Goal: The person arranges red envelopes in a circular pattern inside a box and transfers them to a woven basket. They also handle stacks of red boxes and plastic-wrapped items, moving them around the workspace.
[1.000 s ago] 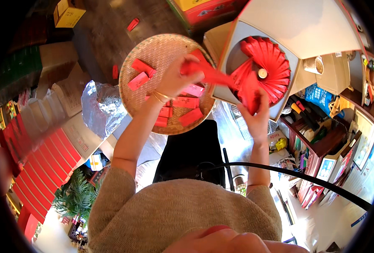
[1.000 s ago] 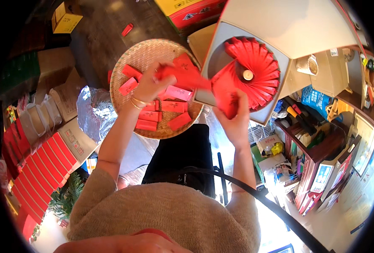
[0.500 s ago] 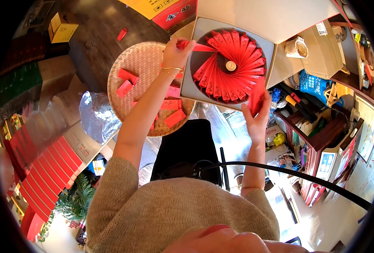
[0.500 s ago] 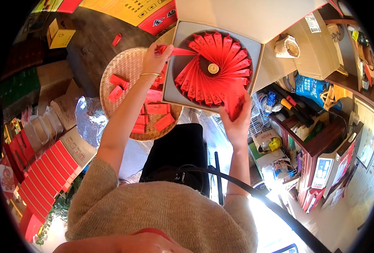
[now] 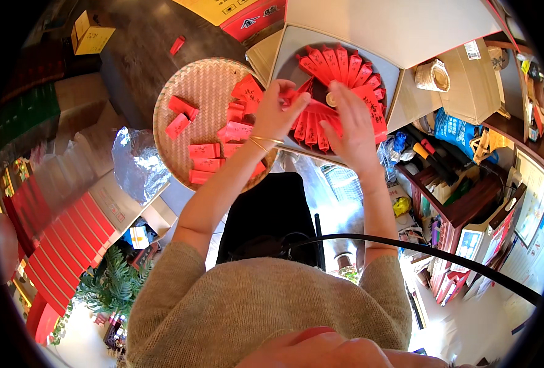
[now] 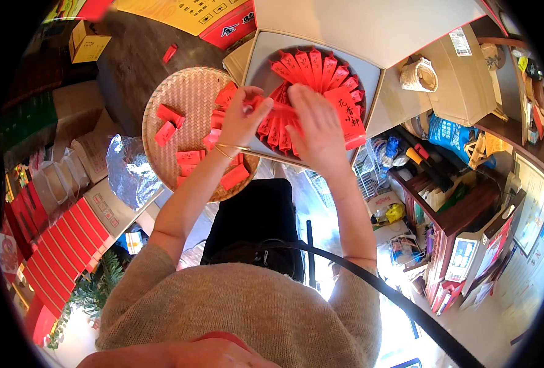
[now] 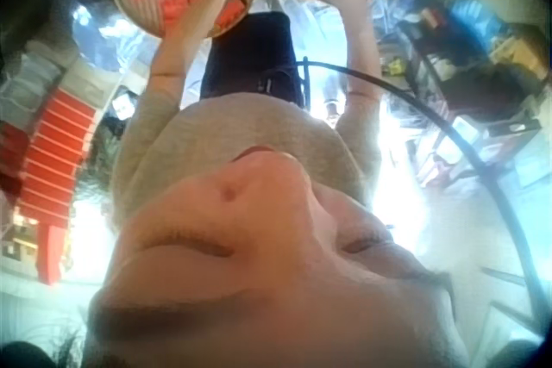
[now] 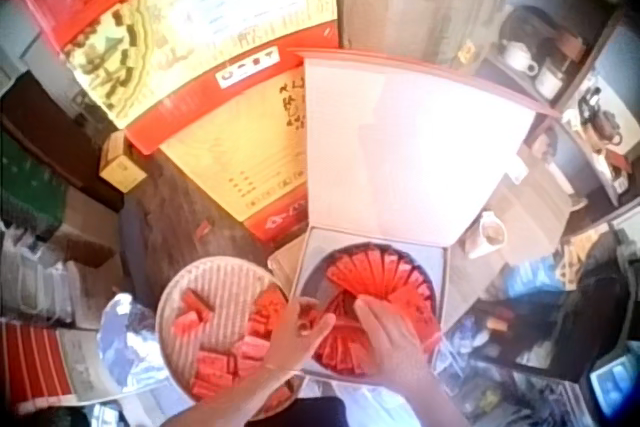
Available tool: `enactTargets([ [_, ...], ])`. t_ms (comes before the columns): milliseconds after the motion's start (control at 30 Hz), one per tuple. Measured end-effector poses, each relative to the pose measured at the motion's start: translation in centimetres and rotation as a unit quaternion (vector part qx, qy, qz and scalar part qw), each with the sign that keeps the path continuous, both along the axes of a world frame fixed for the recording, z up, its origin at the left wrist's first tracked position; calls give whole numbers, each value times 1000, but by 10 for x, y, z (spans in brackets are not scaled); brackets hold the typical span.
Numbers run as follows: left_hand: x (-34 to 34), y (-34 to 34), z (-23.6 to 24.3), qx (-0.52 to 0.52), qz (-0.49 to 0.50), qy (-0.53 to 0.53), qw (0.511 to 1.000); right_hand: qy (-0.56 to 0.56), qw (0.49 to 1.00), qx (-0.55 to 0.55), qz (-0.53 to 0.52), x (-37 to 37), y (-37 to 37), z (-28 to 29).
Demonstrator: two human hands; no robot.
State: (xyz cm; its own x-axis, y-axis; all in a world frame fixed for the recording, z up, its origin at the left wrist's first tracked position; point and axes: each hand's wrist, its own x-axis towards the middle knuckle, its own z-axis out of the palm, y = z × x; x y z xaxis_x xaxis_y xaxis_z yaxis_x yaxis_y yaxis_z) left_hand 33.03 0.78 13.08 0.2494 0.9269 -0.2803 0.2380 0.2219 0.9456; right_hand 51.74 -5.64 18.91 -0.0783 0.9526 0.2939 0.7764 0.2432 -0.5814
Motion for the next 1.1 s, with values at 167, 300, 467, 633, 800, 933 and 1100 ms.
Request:
enactTargets([
  [167, 23, -24, 1, -35, -35, -128, 991, -27, 993, -72, 85, -4, 16, -2],
  [300, 22, -21, 12, 145, -63, 38, 987, 161, 963, -215, -25, 22, 23, 2],
  [467, 17, 4, -33, 240, -61, 190, 950, 581, 776, -235, -76, 137, 44, -73],
  [633, 27, 7, -48, 229, -89, 179, 953, 620, 749, -207, -107, 169, 37, -105],
  [800, 32, 2, -44, 237, -107, 174, 950, 658, 719, -168, -146, 171, 30, -115],
  [933, 38, -2, -39, 250, -145, 183, 940, 673, 710, -150, -141, 180, 27, -129],
  [1100, 42, -2, -37, 311, -203, 197, 907, 667, 717, -143, -141, 182, 26, -135],
])
